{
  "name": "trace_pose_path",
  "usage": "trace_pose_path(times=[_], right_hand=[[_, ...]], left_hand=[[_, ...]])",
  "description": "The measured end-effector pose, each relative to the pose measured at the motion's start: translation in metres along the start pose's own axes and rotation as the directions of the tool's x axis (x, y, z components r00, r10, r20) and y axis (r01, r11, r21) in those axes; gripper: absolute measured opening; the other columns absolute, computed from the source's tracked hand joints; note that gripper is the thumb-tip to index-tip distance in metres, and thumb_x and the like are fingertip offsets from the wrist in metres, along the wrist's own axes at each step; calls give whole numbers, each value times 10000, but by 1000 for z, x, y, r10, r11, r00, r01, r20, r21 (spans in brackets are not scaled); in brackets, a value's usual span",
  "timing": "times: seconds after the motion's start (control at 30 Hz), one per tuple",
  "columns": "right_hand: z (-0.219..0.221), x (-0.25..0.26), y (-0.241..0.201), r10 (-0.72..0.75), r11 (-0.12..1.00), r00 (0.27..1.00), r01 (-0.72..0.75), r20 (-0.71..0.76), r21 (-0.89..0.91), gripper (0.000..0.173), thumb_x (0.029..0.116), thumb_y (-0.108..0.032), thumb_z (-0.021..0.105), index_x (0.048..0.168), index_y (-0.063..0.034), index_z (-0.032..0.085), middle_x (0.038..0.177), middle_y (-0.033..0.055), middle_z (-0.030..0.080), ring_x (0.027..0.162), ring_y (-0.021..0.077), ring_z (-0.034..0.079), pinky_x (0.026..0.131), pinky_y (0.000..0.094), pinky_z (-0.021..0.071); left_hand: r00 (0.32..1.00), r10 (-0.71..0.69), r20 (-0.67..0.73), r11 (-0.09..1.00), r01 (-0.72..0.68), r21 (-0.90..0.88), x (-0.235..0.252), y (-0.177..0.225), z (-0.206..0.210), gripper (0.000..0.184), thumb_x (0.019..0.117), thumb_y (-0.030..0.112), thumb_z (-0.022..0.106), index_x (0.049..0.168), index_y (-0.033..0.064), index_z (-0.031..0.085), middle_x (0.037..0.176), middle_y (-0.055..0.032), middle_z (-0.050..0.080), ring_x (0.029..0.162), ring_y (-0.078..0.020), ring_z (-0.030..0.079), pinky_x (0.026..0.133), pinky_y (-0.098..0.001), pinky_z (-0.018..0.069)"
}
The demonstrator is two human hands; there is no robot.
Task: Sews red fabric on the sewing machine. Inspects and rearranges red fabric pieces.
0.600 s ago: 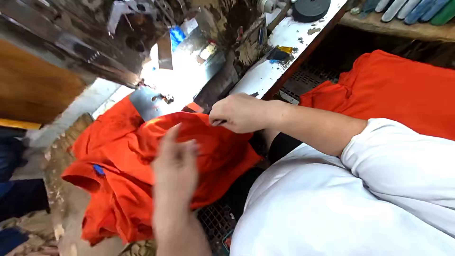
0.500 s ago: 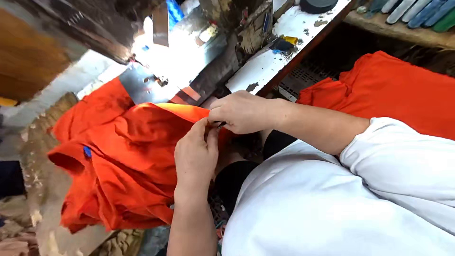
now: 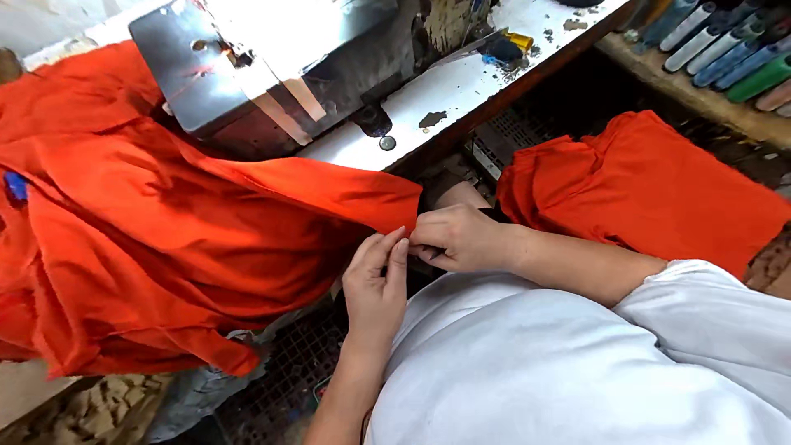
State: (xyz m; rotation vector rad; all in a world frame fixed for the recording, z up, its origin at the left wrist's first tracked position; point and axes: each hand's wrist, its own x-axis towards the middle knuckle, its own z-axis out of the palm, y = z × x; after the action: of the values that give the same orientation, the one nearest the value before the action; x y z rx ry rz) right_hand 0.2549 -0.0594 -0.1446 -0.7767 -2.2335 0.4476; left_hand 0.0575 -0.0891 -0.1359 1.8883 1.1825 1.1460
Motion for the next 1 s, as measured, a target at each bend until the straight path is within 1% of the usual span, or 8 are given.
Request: trace_pose_path(times=[0.13, 0.23, 0.33, 0.47, 0.6, 0.8, 0.9, 1.0], right_hand=[[7, -13, 0, -40, 997, 996, 35, 76, 63, 164, 972, -129, 627, 916, -35, 748, 803, 60, 669, 739, 136, 661, 637, 270, 545], [-5, -11, 0, 245, 968, 949, -252, 199, 11, 287, 990, -309, 668, 1016, -27, 718, 901, 89, 698, 828, 189, 697, 736, 371, 598], [-30, -3, 4, 466, 883, 854, -465, 230, -59, 286, 976, -256, 692, 1159, -36, 670, 1027, 117, 691, 903, 236, 684, 823, 445, 585], [-37, 2, 0, 10, 991, 1000, -12, -12, -135, 196, 977, -165, 662, 1114, -56, 749, 987, 78, 729, 922, 186, 704, 792, 344, 596], [-17, 14, -2, -308, 946, 948, 295, -86, -130, 171, 969, -28, 620, 1062, -32, 763, 889, 100, 729, 819, 220, 670, 727, 351, 538], [-18, 7, 11, 38, 998, 997, -42, -69, -54, 355, 913, -203, 756, 1195, 8, 709, 1081, 153, 662, 961, 214, 675, 807, 327, 602], [-17, 6, 13, 182, 982, 982, -179, 52, -52, 147, 868, -38, 712, 1004, -10, 759, 984, 127, 721, 893, 219, 710, 780, 356, 602], [-18, 13, 7, 161, 983, 987, -163, 28, 90, 110, 920, -67, 695, 830, -7, 715, 814, 85, 693, 770, 143, 668, 704, 270, 560]], left_hand=[[987, -25, -156, 989, 2, -147, -10, -4, -1, 203, 920, 26, 726, 1121, -2, 743, 1020, -13, 704, 892, -63, 690, 799, -232, 615], [984, -92, -154, 964, 49, -260, -15, -2, -5, 384, 881, 6, 762, 1259, 13, 694, 1113, -19, 682, 847, -79, 697, 775, -256, 635], [978, -195, -78, 888, 143, -437, -14, 7, -14, 565, 861, -20, 769, 1399, 41, 608, 1289, -36, 640, 882, -111, 718, 815, -287, 645], [967, -255, 17, 750, 209, -628, -9, 16, -14, 668, 833, -82, 765, 1456, 47, 560, 1385, -82, 612, 873, -146, 739, 813, -311, 650], [963, -259, 71, 706, 239, -666, -4, 20, -5, 699, 834, -103, 751, 1481, 30, 522, 1361, -84, 646, 900, -153, 743, 834, -317, 644], [980, -154, 126, 840, 197, -505, -3, 12, -12, 660, 870, 113, 794, 1475, 52, 537, 1350, -107, 642, 1172, -234, 665, 1017, -389, 569], [989, -78, 124, 886, 126, -447, 2, 13, -17, 568, 908, 109, 716, 1453, 65, 564, 1376, -66, 636, 1253, -218, 623, 1069, -388, 533], [997, 25, 68, 906, 7, -424, 9, 10, -19, 693, 931, 118, 713, 1550, 128, 401, 1390, -35, 617, 1223, -203, 628, 1042, -375, 536]])
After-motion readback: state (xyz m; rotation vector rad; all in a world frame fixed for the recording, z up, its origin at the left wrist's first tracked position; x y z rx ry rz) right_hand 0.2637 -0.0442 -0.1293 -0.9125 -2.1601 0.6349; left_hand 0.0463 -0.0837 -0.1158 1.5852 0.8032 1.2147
